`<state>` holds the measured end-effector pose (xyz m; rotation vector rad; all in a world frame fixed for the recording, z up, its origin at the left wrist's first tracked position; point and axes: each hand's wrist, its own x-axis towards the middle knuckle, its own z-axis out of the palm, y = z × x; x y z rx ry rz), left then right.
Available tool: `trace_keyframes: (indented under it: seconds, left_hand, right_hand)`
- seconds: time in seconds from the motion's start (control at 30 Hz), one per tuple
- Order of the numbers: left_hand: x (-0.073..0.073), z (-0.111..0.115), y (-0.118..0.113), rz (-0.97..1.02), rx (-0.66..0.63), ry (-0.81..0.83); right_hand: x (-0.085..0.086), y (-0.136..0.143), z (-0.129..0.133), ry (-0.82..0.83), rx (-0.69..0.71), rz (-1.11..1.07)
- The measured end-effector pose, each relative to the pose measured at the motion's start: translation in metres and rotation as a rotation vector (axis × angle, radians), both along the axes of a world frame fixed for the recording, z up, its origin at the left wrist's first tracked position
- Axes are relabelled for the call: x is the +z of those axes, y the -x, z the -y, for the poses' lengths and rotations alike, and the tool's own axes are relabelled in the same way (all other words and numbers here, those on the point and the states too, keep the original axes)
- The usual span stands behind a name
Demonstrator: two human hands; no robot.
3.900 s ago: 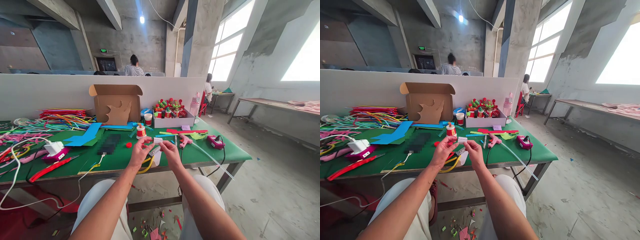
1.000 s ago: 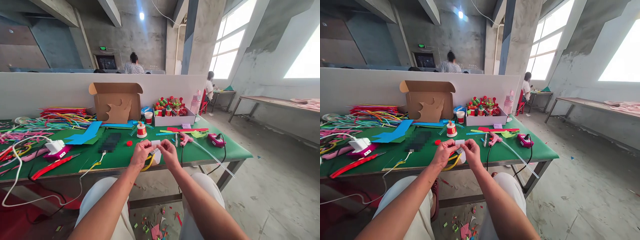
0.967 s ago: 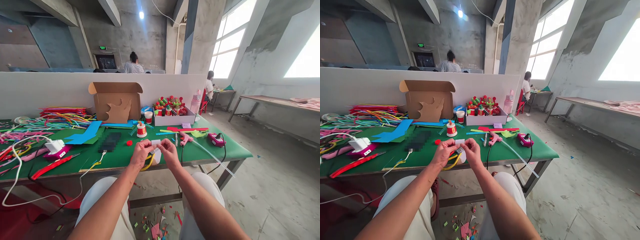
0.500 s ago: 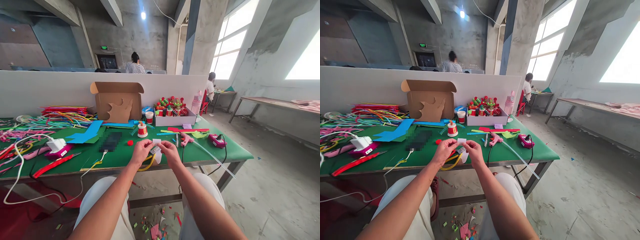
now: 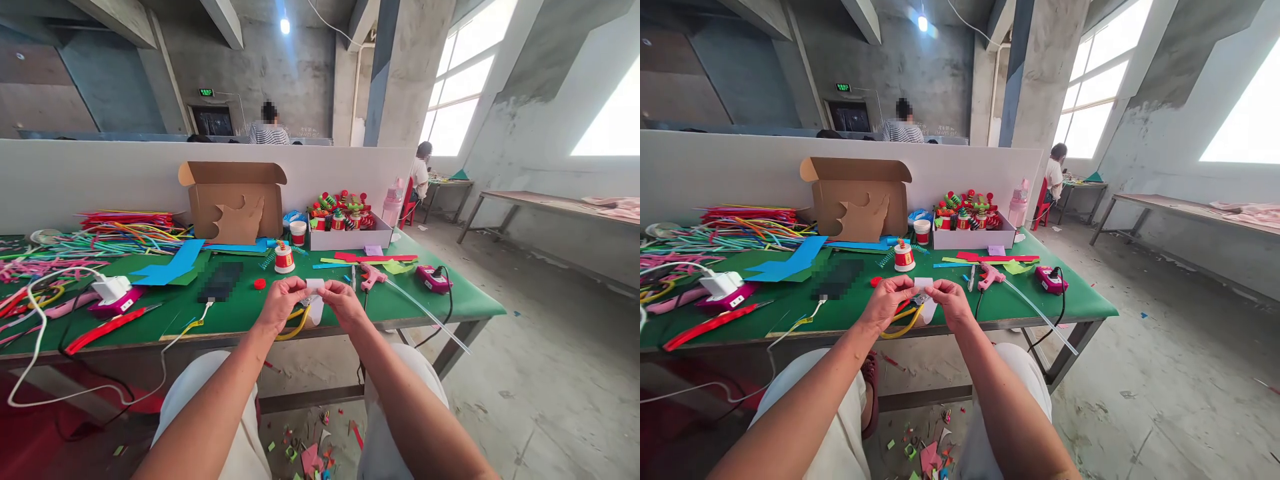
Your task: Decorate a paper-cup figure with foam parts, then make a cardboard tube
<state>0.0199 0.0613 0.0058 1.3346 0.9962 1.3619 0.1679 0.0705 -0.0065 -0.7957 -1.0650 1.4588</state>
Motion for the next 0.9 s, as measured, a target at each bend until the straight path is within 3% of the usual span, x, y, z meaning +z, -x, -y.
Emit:
trace_keyframes:
  seconds: [0.23, 0.47, 0.63, 0.8, 0.9]
  left_hand:
    - [-0.003, -0.004, 0.002, -0.254, 0.196, -0.136]
    - [-0.008, -0.006, 0.001, -0.189, 0.136, -0.108]
    - [-0.001, -0.009, 0.017, -0.427, 0.23, -0.321]
    - [0.004, -0.004, 0.032, -0.912, 0.082, -0.588]
    - [0.003, -0.001, 0.026, -0.96, -0.016, -0.632]
  right_hand:
    - [0.001, 0.0, 0.001, -0.036, -0.036, 0.143]
    - [-0.003, 0.003, -0.001, -0.114, -0.119, 0.142]
    - [-0.007, -0.005, -0.008, -0.144, -0.125, 0.18]
    - [-0.01, -0.012, -0.006, -0.416, -0.128, 0.426]
    - [-0.015, -0.005, -0.002, -0.517, -0.038, 0.461]
